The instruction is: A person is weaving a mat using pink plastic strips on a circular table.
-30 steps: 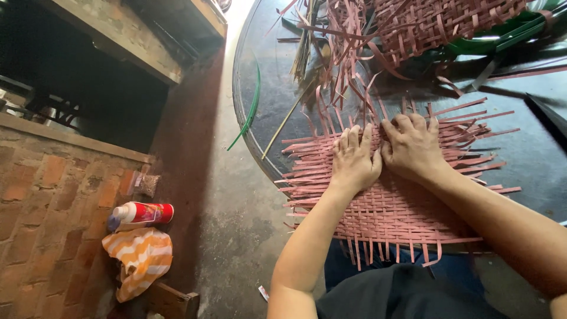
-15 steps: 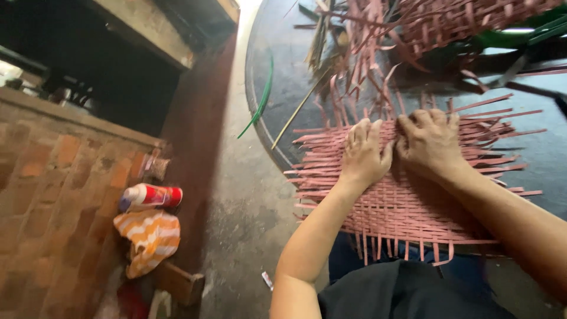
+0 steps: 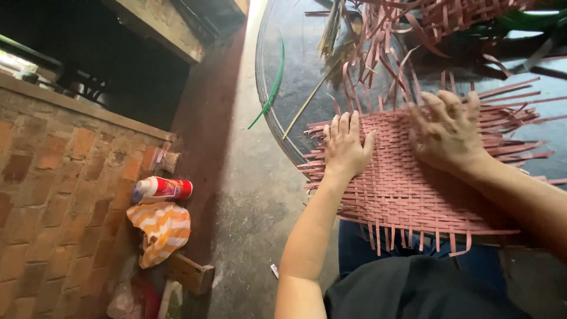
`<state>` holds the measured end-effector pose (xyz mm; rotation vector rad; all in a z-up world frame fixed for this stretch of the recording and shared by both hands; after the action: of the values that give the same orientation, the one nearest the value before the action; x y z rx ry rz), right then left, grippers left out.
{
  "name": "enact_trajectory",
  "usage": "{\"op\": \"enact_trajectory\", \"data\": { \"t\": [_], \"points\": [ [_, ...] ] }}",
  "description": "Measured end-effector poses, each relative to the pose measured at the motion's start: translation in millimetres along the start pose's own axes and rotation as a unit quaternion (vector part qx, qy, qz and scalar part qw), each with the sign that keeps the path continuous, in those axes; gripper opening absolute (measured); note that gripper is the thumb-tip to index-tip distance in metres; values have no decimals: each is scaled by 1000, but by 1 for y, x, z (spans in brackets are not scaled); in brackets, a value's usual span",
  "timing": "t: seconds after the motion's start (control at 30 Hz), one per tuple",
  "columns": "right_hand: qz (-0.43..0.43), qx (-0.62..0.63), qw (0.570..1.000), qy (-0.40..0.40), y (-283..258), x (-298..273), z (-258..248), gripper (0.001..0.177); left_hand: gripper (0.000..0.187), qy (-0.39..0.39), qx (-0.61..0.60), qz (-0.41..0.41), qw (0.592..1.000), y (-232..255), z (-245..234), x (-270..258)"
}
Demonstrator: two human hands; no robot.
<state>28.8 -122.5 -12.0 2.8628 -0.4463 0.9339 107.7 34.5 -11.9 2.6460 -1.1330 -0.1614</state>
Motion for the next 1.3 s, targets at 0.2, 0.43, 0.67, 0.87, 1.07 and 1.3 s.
{"op": "enact_trajectory", "data": {
  "t": [0.2,0.43,0.67,0.87,1.07,1.3],
  "points": [
    [-78,42,996,-13,-31,14,-5,34,56,64,31,26,997,-10,15,-1],
    [15,89,995,-36,-54,19,27,31,52,147,73,42,986,-19,31,2],
    [9,114,993,12,-52,16,24,26,50,172,81,51,980,-18,29,4],
    [14,103,994,41,-52,16,24,22,48,176,87,40,980,-20,34,5],
    [24,118,993,2,-48,15,25,26,49,201,82,47,975,-19,33,4],
    [12,111,989,-98,-7,12,-1,50,47,219,85,52,971,-15,28,0]
  ]
}}
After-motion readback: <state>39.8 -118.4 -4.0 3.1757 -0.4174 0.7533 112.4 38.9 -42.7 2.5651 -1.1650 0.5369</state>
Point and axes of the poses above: each hand's wrist, its own x-axis towards the middle knuckle, its own z-axis out of the palm, y = z × x, the point moved 3 cm from there along x, towards the middle knuckle, and after that the axes turned 14 degrees about z, right-handed, at the moved point
